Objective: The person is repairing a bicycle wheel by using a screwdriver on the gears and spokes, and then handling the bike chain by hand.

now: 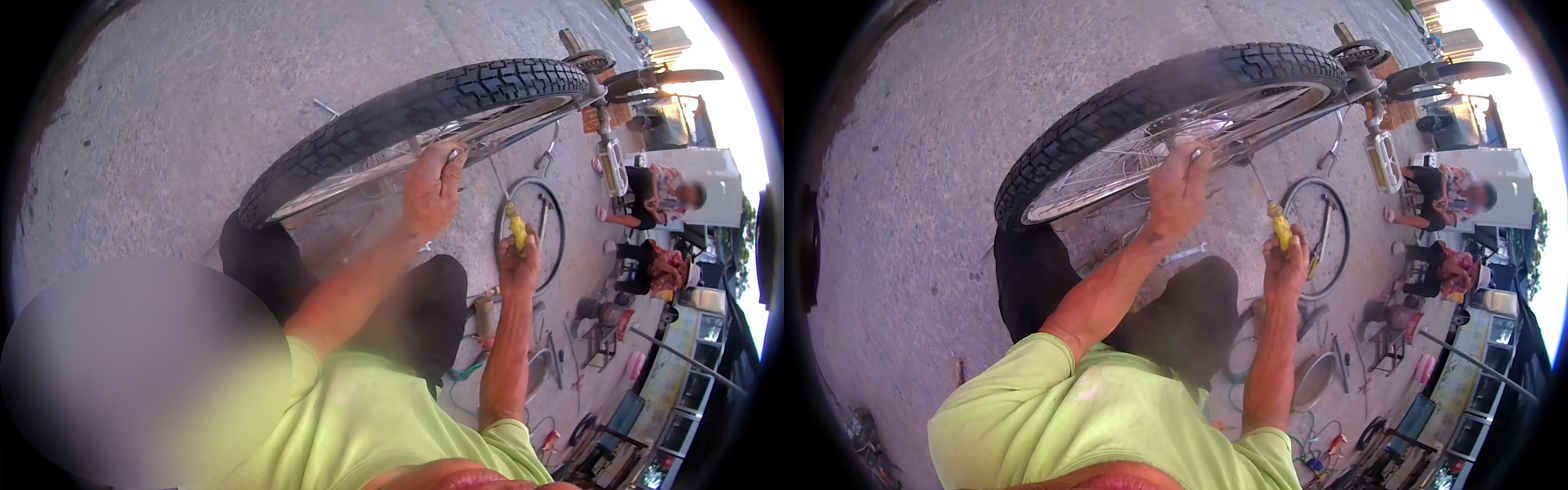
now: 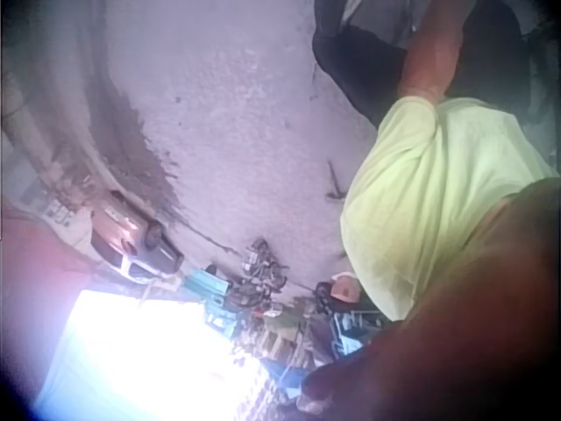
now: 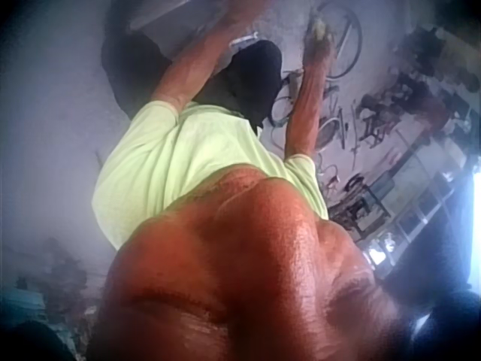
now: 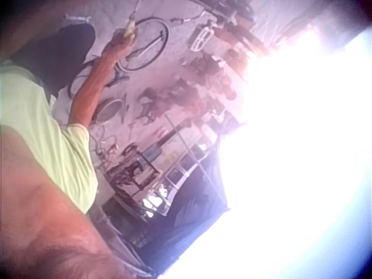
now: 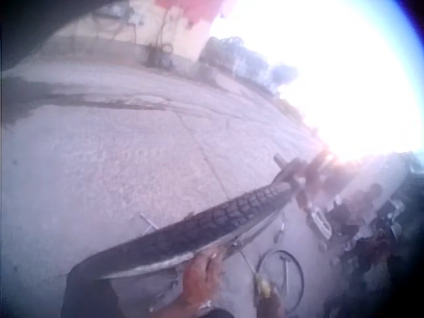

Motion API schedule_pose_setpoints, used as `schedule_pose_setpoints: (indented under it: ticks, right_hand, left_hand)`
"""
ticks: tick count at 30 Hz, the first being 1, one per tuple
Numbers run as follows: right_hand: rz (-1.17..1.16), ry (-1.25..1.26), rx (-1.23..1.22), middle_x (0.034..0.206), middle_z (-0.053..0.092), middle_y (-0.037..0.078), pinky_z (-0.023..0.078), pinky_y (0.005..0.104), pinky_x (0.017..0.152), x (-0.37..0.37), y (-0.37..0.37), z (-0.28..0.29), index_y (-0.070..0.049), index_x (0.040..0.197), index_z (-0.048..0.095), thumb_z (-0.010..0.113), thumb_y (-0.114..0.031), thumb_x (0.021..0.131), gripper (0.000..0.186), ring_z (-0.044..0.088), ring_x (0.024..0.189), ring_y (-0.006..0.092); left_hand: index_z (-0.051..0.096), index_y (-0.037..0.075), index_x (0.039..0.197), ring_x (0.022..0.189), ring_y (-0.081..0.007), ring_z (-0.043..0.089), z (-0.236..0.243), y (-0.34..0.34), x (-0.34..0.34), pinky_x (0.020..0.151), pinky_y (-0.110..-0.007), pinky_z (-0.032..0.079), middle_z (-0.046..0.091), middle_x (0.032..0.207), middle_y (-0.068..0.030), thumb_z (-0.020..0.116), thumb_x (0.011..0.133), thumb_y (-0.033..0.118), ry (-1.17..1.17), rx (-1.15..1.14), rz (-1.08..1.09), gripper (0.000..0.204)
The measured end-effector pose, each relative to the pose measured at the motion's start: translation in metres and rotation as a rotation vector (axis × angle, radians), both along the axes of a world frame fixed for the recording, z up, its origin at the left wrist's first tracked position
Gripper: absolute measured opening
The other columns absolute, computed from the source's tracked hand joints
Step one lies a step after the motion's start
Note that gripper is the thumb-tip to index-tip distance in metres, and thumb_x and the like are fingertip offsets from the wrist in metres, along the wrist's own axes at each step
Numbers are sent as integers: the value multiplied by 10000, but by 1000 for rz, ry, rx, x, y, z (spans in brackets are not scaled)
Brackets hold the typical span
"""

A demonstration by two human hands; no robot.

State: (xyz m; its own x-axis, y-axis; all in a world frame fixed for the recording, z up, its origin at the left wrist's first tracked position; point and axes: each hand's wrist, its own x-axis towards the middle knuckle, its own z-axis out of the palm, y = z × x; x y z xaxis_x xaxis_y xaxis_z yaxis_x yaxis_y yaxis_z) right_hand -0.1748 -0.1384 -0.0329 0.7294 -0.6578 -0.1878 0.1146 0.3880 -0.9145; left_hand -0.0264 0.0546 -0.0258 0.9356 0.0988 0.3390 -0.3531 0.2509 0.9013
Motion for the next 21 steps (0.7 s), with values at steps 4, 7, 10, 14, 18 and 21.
schedule_pose_setpoints:
  ticks: [4, 7, 10, 14, 18, 21]
  right_hand:
    - [-23, 12, -128, 1005, 636, 107, 517, 311, 737, -6, 1, -1, -27, 1381, 470, 534, -265, 1042, 419, 617, 838, 176]
    - [134, 93, -209, 949, 637, 97, 474, 286, 677, -10, -10, 8, -23, 1344, 509, 527, -287, 1046, 398, 597, 779, 162]
    - [225, 310, -99, 868, 616, 71, 421, 255, 625, -10, -21, 21, -21, 1301, 543, 533, -309, 1043, 387, 559, 712, 148]
    - [332, 369, -139, 831, 611, 48, 376, 238, 575, -19, -28, 23, -5, 1241, 572, 559, -302, 1027, 367, 527, 672, 120]
    - [176, 257, -539, 835, 594, 40, 401, 231, 593, -15, -18, 6, -23, 1221, 576, 593, -300, 1011, 349, 523, 682, 104]
    - [79, 182, -494, 845, 591, 37, 424, 228, 615, -10, -11, 10, -33, 1229, 571, 617, -287, 999, 345, 531, 694, 101]
  left_hand:
    - [637, 29, 1077, 852, -309, 672, 3, 0, -2, 761, -363, 521, 679, 953, -166, 599, 991, 109, 59, -5, -43, 123]
    - [640, 30, 1084, 836, -303, 673, 4, -1, -2, 756, -361, 519, 683, 941, -162, 593, 999, 130, 30, 44, 19, 139]
    - [644, 32, 1093, 830, -301, 671, 0, -3, 1, 754, -360, 517, 685, 932, -159, 592, 1003, 142, 79, 18, -24, 152]
    - [648, 36, 1088, 823, -299, 666, 0, -4, 0, 751, -360, 515, 683, 922, -158, 596, 1001, 144, 40, 19, -3, 148]
    - [649, 37, 1081, 818, -296, 666, -1, -4, 0, 748, -358, 514, 680, 916, -157, 595, 1001, 141, 23, 29, 20, 142]
    - [657, 18, 1095, 875, -202, 676, 0, -4, 0, 801, -316, 517, 714, 966, -120, 568, 1018, 158, 33, 60, 15, 183]
